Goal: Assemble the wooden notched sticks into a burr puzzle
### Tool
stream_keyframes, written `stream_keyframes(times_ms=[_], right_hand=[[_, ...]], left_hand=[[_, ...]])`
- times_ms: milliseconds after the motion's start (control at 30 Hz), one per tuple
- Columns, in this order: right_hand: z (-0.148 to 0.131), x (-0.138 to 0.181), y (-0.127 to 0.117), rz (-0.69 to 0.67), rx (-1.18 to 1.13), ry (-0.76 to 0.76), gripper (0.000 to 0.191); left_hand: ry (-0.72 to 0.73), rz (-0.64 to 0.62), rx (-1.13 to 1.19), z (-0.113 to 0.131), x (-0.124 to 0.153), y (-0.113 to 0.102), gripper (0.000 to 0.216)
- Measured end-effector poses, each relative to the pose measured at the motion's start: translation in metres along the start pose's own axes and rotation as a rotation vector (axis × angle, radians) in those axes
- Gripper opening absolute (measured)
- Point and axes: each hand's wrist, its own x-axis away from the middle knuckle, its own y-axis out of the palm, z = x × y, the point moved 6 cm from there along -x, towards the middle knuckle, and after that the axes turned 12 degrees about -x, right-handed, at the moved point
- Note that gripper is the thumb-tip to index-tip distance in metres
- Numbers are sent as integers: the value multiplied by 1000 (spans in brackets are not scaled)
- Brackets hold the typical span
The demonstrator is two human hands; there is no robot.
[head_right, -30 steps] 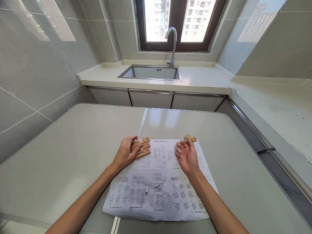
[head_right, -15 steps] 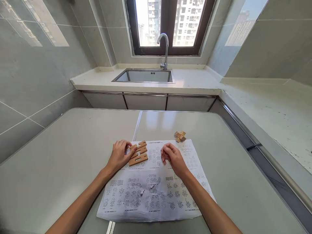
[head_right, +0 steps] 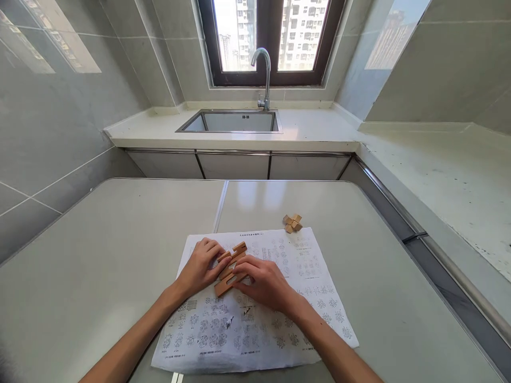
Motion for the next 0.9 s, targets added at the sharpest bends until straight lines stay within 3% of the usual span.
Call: stream_keyframes(times_ms=[100, 300, 467, 567, 700, 800, 900], right_hand=[[-1, 1, 2, -12, 69, -25, 19], [3, 1, 4, -113, 136, 117, 32], [5, 2, 6, -126, 112, 118, 20], [7, 1, 2, -100, -33, 172, 17], [17, 2, -9, 25, -462, 390, 23], [26, 2, -19, 265, -710, 481, 33], [31, 1, -23, 446, -791, 510, 34]], left_hand=[[-33, -7, 67, -2, 0, 1, 29], [-171, -23, 218, -11, -1, -2, 34], [-264, -55, 364, -15, 1, 1, 38], [-325, -65, 484, -15, 3, 3, 42], [-417, -60, 658, -15, 3, 3, 44], [-456, -70, 781, -11, 3, 3, 45], [-461, -110, 914, -3, 3, 6, 46]])
